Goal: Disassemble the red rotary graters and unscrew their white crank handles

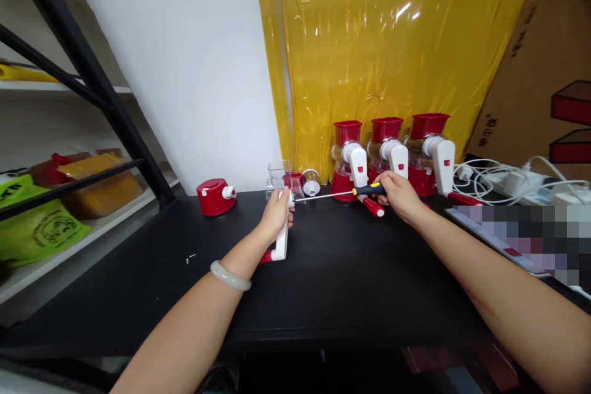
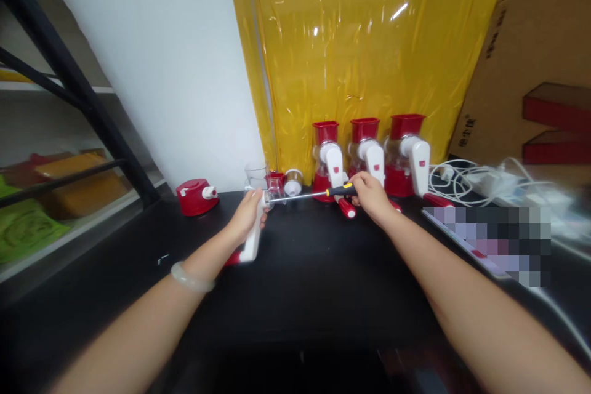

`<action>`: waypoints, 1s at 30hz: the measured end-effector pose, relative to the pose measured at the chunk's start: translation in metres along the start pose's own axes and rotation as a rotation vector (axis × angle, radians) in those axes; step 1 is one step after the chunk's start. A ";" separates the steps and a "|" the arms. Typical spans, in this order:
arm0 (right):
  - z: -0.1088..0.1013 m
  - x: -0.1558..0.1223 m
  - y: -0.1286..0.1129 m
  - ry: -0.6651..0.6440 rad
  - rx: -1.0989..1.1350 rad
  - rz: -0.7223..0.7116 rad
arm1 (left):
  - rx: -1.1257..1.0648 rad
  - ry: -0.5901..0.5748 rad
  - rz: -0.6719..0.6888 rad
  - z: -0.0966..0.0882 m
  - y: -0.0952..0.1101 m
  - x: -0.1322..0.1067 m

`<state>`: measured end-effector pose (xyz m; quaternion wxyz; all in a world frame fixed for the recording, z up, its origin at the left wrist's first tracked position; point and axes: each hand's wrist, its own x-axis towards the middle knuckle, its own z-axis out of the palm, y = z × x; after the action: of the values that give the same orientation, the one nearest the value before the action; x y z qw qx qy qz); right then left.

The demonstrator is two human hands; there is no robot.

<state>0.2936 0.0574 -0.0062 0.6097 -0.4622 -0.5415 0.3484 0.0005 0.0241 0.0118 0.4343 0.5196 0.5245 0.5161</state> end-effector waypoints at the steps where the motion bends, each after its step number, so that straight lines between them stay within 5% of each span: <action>1: 0.000 0.000 0.000 0.001 0.000 -0.002 | -0.002 -0.004 0.004 0.000 0.000 0.000; 9: 0.001 -0.001 -0.001 0.007 0.031 0.002 | -0.002 0.006 -0.012 0.001 0.001 -0.002; 18: 0.007 -0.004 -0.011 -0.011 0.350 0.177 | -0.020 0.011 -0.007 0.001 0.000 0.000; 30: 0.002 -0.002 -0.004 -0.019 0.068 0.112 | -0.009 0.022 -0.002 0.001 -0.004 0.000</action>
<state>0.2910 0.0544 -0.0035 0.5997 -0.4674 -0.5083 0.4044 0.0015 0.0248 0.0074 0.4314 0.5115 0.5274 0.5235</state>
